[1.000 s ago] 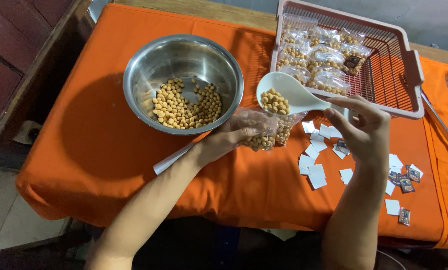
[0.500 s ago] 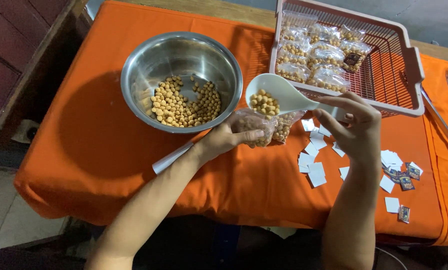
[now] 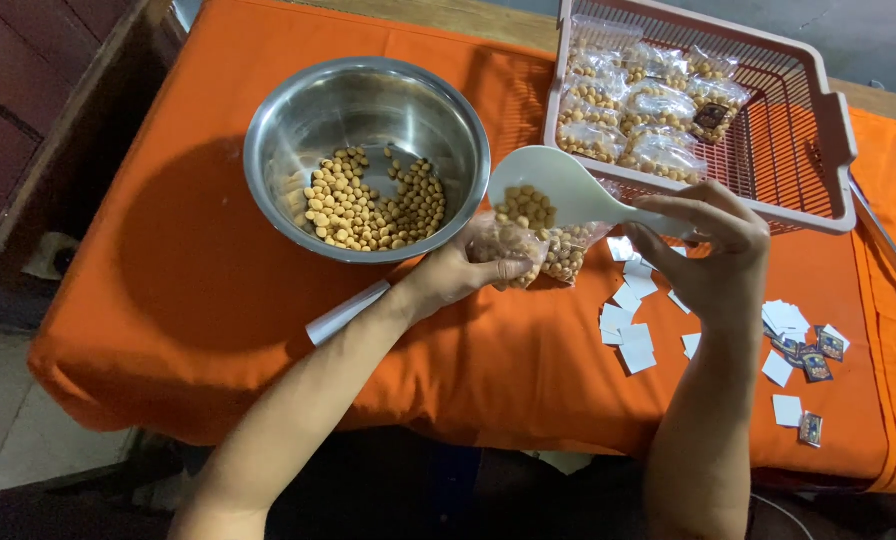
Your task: Scooping peanuts from a bowl into small plastic bags and adding small packets.
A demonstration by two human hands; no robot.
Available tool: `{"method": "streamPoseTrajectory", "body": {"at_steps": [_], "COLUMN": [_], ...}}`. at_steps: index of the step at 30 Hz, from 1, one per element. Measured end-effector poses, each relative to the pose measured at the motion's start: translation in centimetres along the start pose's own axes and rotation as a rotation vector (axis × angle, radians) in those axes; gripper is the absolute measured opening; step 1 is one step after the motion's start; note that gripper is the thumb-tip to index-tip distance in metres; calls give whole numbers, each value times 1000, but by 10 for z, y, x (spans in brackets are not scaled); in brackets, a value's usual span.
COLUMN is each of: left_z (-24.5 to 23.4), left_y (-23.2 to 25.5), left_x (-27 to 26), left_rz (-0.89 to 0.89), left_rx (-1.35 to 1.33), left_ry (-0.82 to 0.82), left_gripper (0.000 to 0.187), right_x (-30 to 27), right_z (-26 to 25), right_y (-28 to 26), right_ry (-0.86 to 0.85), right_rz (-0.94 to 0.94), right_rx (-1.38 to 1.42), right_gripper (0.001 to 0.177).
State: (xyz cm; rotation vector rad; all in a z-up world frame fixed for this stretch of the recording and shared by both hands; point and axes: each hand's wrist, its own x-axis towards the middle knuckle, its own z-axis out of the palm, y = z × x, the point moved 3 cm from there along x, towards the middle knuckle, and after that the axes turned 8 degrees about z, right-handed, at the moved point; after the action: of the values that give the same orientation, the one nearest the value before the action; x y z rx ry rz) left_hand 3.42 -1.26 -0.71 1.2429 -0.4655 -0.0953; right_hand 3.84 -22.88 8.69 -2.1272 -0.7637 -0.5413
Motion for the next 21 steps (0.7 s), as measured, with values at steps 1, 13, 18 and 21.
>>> {"method": "streamPoseTrajectory", "body": {"at_steps": [1,13,18,21], "left_z": [0,2,2,2], "left_y": [-1,7,6,6], "left_x": [0,0,-4,-3], "left_rz": [-1,17,-190,-158], "left_rx": [-1,13,-33,-34], "left_ry": [1,-90,94,65], "left_gripper": [38,28,51,32], "right_x": [0,1,-2,-2], "right_z": [0,2,3,3], "right_y": [-1,-8,-2,9], "right_ry": [-1,-5,-13,-49], "right_rz": [1,6,93,101], "right_rx": [0,-13,-112,-74], "right_gripper": [24,23,20,26]}}
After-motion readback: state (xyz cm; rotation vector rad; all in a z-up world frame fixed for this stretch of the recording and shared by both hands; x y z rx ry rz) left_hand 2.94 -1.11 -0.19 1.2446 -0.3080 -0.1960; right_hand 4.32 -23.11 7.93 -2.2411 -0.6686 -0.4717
